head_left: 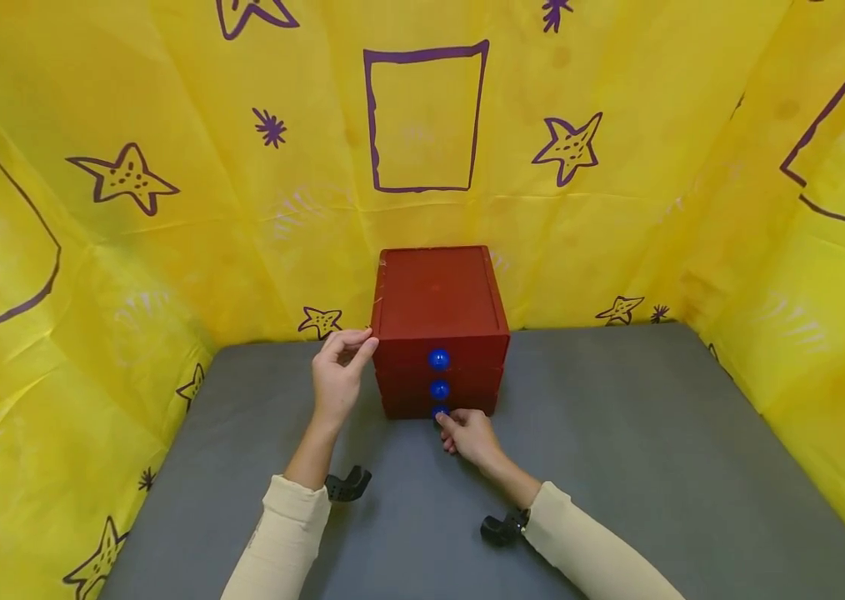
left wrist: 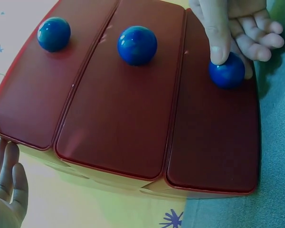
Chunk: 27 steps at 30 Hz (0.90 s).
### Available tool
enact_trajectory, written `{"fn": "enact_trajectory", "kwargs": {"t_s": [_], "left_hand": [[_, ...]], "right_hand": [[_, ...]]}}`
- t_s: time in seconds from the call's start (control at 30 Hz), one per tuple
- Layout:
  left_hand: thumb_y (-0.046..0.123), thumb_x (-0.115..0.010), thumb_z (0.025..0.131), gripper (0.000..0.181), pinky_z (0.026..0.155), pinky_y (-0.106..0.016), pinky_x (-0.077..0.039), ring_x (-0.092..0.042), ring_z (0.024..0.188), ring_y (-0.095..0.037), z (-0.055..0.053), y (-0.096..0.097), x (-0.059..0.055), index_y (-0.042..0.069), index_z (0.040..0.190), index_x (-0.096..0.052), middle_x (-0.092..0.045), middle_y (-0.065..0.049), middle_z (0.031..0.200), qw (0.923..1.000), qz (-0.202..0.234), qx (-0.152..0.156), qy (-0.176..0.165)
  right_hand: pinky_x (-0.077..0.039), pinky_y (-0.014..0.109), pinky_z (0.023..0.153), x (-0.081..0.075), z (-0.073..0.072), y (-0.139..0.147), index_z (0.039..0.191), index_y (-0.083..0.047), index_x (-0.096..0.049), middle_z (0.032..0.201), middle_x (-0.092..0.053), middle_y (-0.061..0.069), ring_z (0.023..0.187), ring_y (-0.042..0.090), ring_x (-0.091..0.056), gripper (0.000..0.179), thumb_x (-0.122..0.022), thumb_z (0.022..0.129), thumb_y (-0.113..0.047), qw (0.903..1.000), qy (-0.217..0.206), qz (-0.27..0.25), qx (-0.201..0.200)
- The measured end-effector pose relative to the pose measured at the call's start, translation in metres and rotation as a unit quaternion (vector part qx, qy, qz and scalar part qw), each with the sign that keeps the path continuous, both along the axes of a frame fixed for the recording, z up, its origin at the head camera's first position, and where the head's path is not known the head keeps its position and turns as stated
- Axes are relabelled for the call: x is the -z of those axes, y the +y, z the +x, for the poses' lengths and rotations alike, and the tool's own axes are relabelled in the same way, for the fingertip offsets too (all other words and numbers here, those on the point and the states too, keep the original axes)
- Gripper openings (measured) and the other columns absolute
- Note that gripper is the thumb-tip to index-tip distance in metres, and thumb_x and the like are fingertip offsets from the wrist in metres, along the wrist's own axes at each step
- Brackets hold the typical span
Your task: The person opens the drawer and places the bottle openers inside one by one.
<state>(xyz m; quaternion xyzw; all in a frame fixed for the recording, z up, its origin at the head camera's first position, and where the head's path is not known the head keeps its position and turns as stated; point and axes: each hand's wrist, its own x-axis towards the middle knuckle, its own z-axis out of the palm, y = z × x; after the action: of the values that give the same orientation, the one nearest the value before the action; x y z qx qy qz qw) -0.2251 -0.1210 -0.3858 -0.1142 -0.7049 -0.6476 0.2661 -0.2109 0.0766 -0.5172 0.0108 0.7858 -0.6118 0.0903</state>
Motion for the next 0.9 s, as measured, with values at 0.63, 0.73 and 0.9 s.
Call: {"fn": "enact_trajectory", "kwargs": {"t_s": [0.63,0.73,0.9], "left_hand": [[-0.004,-0.072,0.083,0.017,0.074,-0.011,-0.052,-0.061,0.082,-0.002,-0.017,-0.004,0.035,-0.011,0.099,-0.071,-0.062,0.005,0.093,0.9993,0.032,-0.003,0.022],[-0.003,-0.072,0.083,0.018,0.075,-0.012,-0.052,-0.061,0.083,-0.003,-0.018,-0.003,0.033,-0.011,0.099,-0.070,-0.063,0.006,0.093,0.9989,0.031,-0.001,0.035],[-0.004,-0.072,0.083,0.018,0.074,-0.012,-0.052,-0.061,0.082,-0.003,-0.019,-0.003,0.031,-0.013,0.098,-0.070,-0.062,0.010,0.093,0.9983,0.036,0.001,0.047]], "right_hand": [[-0.049,0.024,0.047,0.003,0.004,0.004,0.084,0.006,-0.066,0.062,-0.062,0.003,0.047,0.008,-0.055,0.032,-0.059,0.097,-0.022,0.9992,0.015,0.031,-0.019],[-0.048,0.023,0.046,0.001,0.003,0.005,0.083,0.005,-0.066,0.061,-0.061,0.002,0.046,0.008,-0.054,0.032,-0.059,0.097,-0.022,0.9990,0.023,0.035,-0.016],[-0.047,0.023,0.046,-0.003,0.002,0.005,0.083,0.005,-0.066,0.061,-0.060,0.002,0.047,0.008,-0.054,0.032,-0.059,0.098,-0.022,0.9988,0.021,0.042,-0.016]]}}
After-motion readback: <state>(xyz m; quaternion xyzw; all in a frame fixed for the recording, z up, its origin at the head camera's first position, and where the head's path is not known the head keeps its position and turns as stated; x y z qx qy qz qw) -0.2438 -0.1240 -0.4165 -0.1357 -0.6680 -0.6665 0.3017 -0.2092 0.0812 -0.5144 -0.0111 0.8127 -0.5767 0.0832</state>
